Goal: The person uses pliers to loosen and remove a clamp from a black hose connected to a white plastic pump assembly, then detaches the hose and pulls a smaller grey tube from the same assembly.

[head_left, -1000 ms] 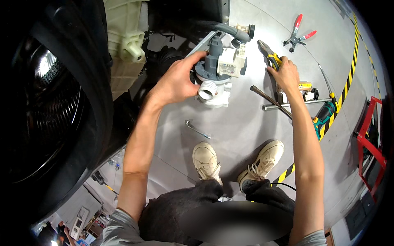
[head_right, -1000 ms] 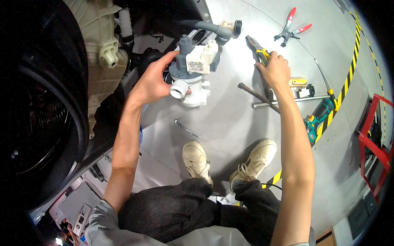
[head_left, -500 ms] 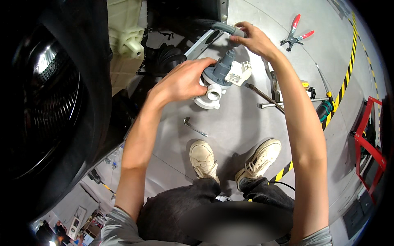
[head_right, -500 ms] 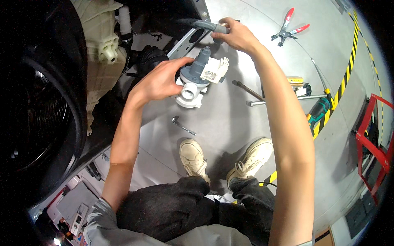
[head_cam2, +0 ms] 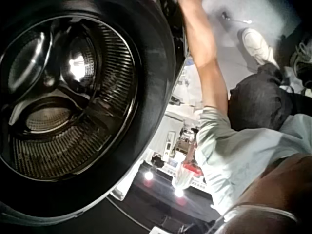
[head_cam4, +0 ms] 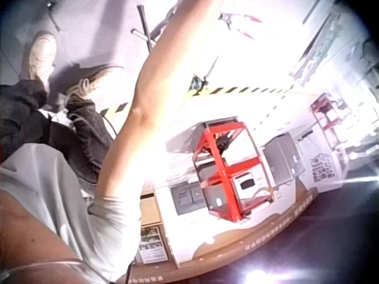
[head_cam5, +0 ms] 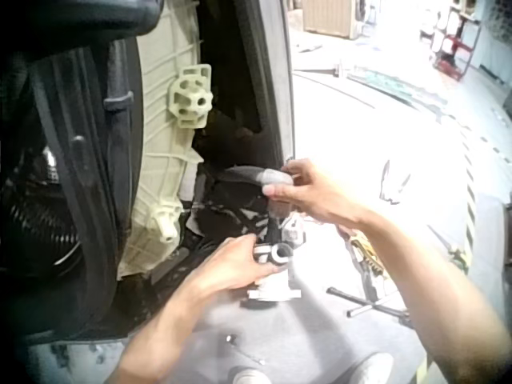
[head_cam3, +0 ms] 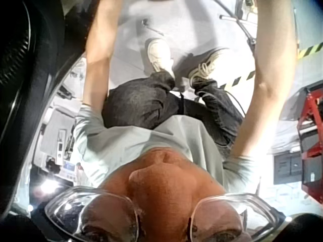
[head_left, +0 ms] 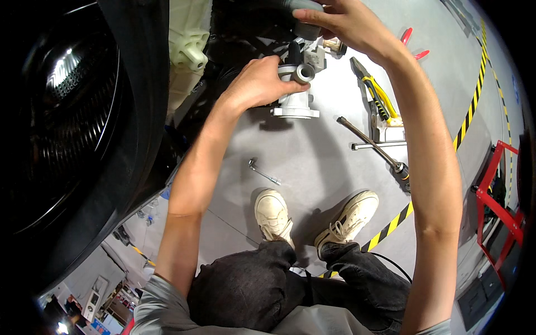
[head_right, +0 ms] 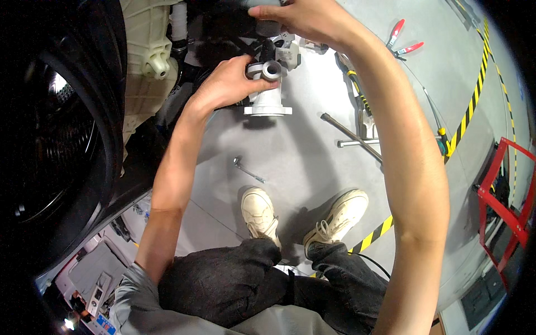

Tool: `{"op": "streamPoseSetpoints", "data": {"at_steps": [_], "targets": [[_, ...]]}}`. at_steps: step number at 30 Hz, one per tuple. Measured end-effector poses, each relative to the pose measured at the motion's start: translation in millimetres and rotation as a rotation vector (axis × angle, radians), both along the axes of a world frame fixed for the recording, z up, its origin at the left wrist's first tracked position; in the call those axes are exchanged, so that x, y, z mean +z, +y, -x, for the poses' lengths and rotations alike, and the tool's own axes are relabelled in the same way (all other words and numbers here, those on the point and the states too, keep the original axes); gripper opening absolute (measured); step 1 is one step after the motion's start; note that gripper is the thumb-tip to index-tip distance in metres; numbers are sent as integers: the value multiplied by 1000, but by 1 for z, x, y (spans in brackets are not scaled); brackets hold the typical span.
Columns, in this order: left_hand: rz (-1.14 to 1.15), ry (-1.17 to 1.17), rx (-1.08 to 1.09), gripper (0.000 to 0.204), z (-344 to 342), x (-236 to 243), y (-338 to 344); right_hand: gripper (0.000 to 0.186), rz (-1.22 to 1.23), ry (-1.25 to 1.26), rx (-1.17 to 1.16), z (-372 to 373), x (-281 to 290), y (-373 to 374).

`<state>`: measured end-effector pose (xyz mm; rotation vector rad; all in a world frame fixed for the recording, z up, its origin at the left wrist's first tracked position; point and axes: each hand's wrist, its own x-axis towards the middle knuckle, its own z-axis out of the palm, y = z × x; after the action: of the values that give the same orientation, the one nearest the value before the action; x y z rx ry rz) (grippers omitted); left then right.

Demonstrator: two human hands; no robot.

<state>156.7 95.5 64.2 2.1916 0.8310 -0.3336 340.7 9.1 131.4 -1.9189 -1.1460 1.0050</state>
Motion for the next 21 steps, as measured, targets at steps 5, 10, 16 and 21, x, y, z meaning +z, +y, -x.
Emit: {"op": "streamPoseSetpoints", "data": {"at_steps": [5, 10, 16, 21], "targets": [[31, -127, 95, 63, -1, -6, 9, 45, 8, -264, 156, 9, 10, 6], [106, -91, 155, 67, -9, -8, 23, 45, -45, -2, 138, 0, -10, 8], [202, -202, 136, 64, -8, -23, 34, 43, -154, -53, 174, 5, -15, 10], [225, -200, 198, 62, -6, -7, 29, 36, -150, -330, 186, 21, 3, 4]]}}
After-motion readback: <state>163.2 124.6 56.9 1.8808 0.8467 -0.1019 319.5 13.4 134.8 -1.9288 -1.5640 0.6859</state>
